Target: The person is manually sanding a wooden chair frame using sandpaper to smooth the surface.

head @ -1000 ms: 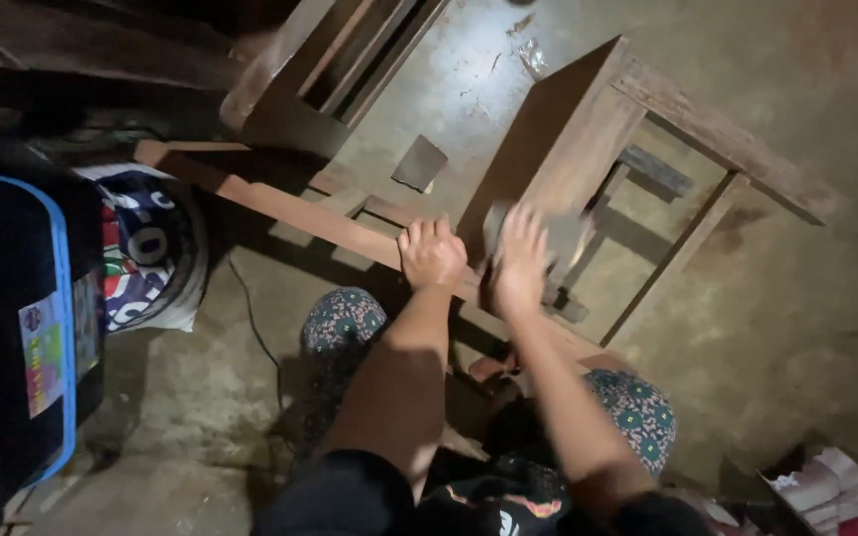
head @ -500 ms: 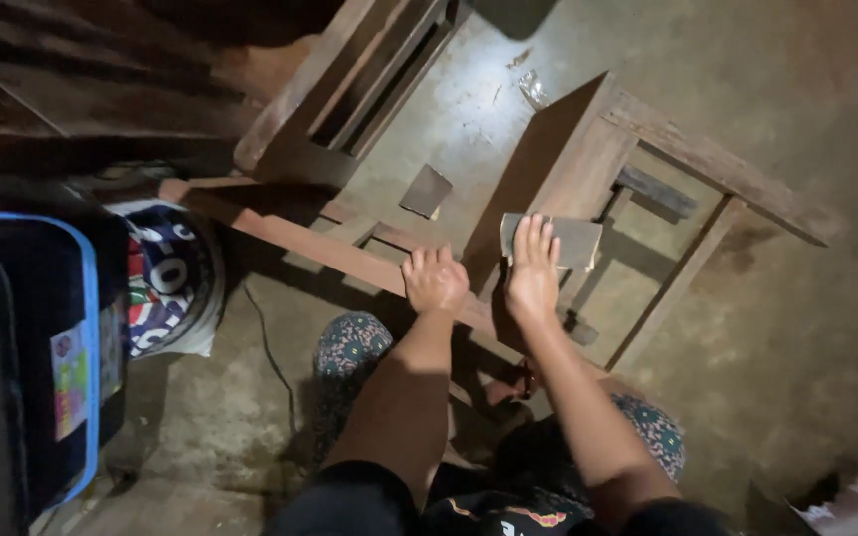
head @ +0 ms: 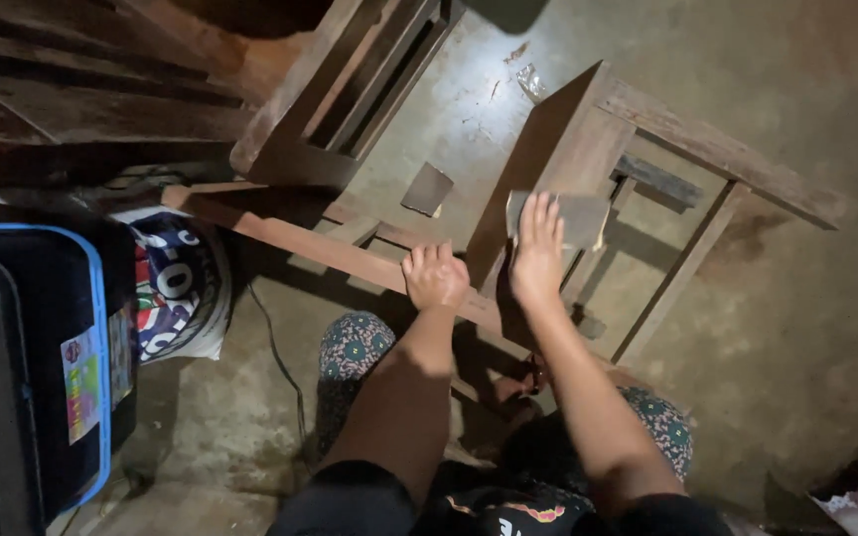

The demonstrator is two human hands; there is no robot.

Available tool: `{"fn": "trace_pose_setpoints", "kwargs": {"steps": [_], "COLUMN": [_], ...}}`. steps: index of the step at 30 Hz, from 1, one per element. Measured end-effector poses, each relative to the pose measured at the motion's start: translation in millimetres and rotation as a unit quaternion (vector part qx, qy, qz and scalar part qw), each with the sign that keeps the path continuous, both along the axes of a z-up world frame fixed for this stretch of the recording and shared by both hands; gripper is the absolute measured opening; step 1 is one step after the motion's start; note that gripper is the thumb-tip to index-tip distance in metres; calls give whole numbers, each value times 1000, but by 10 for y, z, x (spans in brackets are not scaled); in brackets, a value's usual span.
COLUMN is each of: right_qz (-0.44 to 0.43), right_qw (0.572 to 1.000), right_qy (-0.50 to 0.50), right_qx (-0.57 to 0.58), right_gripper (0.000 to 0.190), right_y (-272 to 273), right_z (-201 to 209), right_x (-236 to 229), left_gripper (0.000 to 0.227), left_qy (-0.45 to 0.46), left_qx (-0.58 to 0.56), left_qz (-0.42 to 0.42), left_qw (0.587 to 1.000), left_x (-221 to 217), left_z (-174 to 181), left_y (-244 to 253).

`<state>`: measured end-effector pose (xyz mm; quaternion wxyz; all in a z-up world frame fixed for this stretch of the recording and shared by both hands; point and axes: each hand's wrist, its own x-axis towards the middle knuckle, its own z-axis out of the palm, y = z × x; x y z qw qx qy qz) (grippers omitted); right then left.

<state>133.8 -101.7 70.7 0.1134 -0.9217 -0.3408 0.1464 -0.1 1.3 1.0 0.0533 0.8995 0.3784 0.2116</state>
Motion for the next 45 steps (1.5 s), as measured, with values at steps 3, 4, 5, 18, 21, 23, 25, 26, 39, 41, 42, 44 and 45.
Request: {"fn": "trace_pose_setpoints", "kwargs": {"steps": [3, 4, 5, 18, 21, 23, 25, 26, 39, 41, 42, 44, 45], "right_qz": [14, 10, -4, 23, 46, 26, 8, -24, 29, 6, -17, -21, -26], "right_qw": [1000, 1000, 999, 998, 996, 997, 998, 998, 999, 999, 1000, 1000, 999], "right_qy": [-20, -19, -41, -47, -60, -35, -18, 16, -43, -31, -22, -24, -23], "right_qx": [13, 9, -8, -17, -56, -59, -53, -48, -12, -5, 5, 1, -9], "right_gripper": [78, 78, 76, 95, 86, 98, 112, 99, 81, 86, 90, 90, 90], "right_y": [97, 171, 323, 144, 348, 556, 761, 829, 370, 502, 599, 647, 603], "right_z": [92, 166, 227, -188, 92, 196, 225, 182, 175, 98, 75, -192, -326], "right_x": [177, 442, 727, 595, 901, 1294, 1682, 1839, 972, 1424, 1675, 1952, 2079], "left_gripper": [6, 6, 6, 26, 19, 20, 23, 20, 3, 4, 5, 6, 8], "left_qy": [-4, -2, -2, 167, 139, 150, 153, 132, 4, 16, 25, 28, 33], "left_qx": [-6, -10, -7, -158, -127, -146, -158, -135, -38, -47, -54, -55, -63], "left_qz": [-9, -12, -12, -19, -25, -24, -20, -22, 2, 1, 0, -3, -8], "left_qw": [1000, 1000, 1000, 973, 982, 978, 975, 982, 999, 999, 998, 998, 997], "left_x": [5, -8, -11, -5, -24, -37, -3, 1, 32, 2, 15, 3, -14], "left_z": [89, 66, 39, 252, 192, 204, 215, 211, 150, 154, 161, 129, 106], "left_y": [28, -22, -5, 40, 22, 8, 40, 46, 41, 2, 17, 51, 8]}}
